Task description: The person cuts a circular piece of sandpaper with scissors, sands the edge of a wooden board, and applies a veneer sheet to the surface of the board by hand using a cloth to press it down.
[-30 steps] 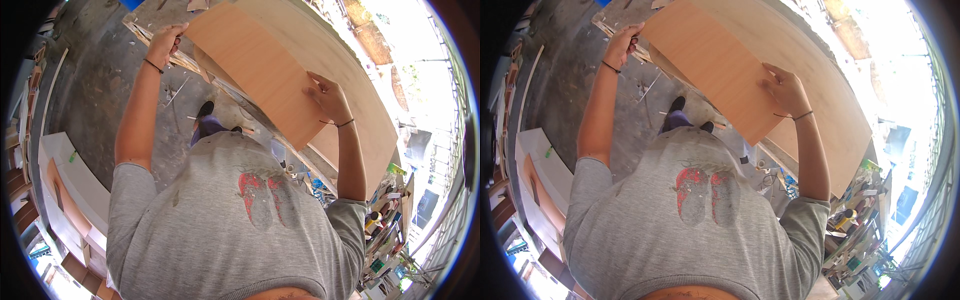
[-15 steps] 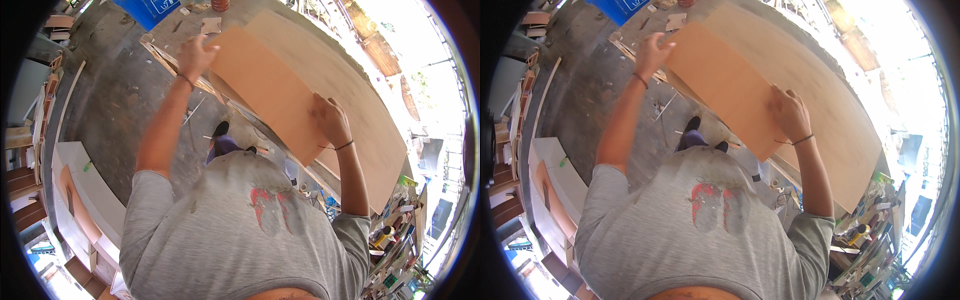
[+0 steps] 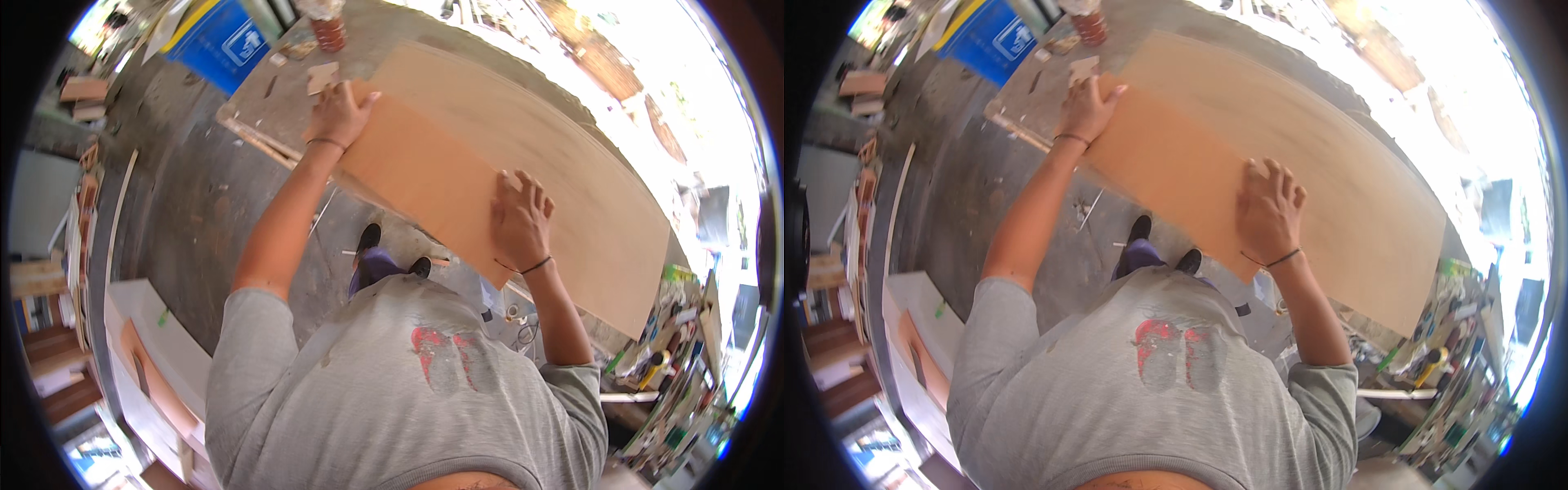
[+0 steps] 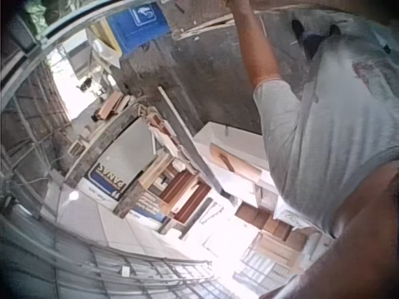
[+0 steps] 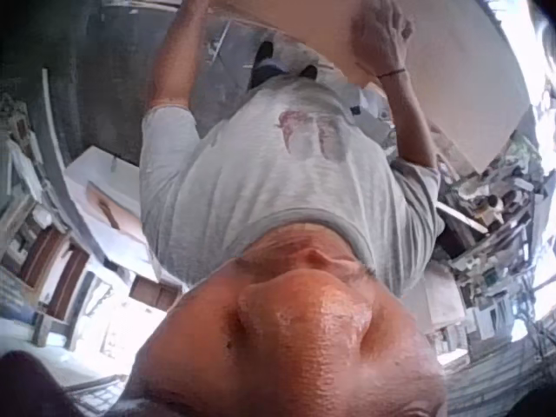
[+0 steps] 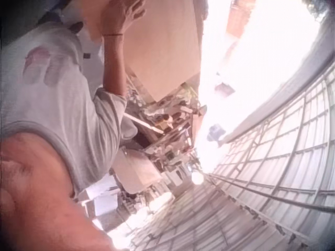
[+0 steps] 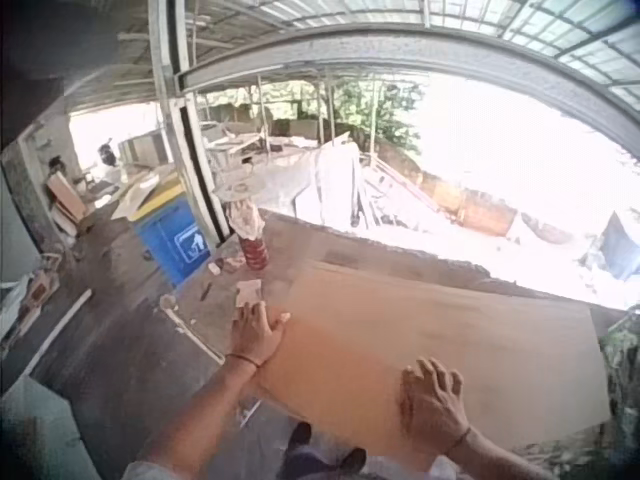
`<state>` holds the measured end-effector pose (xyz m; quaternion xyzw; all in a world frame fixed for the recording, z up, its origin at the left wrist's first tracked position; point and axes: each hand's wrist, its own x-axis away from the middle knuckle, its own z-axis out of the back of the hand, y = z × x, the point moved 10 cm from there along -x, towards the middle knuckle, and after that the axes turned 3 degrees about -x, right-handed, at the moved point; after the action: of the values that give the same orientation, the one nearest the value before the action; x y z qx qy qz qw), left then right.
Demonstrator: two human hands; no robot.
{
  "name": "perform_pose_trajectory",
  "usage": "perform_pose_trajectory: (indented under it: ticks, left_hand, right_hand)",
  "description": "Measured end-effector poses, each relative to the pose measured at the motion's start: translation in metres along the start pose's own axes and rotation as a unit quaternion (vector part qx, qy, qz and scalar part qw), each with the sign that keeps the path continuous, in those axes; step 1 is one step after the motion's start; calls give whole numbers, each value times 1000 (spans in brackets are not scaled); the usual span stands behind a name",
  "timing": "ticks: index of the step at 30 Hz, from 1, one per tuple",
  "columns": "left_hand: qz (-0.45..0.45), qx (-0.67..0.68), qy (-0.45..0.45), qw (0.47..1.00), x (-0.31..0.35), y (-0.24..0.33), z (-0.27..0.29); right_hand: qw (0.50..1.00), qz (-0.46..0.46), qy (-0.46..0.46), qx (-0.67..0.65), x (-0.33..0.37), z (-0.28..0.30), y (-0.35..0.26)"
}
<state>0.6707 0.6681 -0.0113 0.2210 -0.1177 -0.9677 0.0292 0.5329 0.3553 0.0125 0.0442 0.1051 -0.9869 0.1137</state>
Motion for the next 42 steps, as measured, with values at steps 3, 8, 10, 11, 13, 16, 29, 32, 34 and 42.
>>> perform_pose_trajectory:
  ticks: [3,8,10,11,13,16,29,32,34,42]
  left_hand:
    - [-90,-37,62,993,-3,32,12]
    - [-209,-91,40,973,0,46,1]
    - [-221,-122,-43,967,-2,42,-19]
    - [-286,-62,-79,953,2,46,-22]
    - [-403,-12,-219,888,28,77,-19]
    - [-369,-1,-255,894,30,76,-24]
    - [-435,35,-191,879,110,160,-6]
    - [-374,34,-233,897,84,156,-13]
    - [-299,-7,-196,934,38,104,-24]
    - [-249,-37,-198,947,86,151,-30]
  right_hand:
    - [999,32,-42,-10,0,-15,-18]
    - [985,141,-88,-40,-35,-25,-91]
    - [983,166,-37,-74,-47,-31,-103]
    - [982,170,-20,-78,-49,-34,-105]
    - [985,157,3,-76,-39,-34,-90]
    - [983,149,-19,-107,-9,-37,-76]
    - [991,-44,-64,-107,38,-21,-10]
    - [996,-56,-50,-54,46,-25,-4]
    - [997,-67,-22,-42,60,-16,3]
    - [988,-122,-24,-90,86,-21,25]
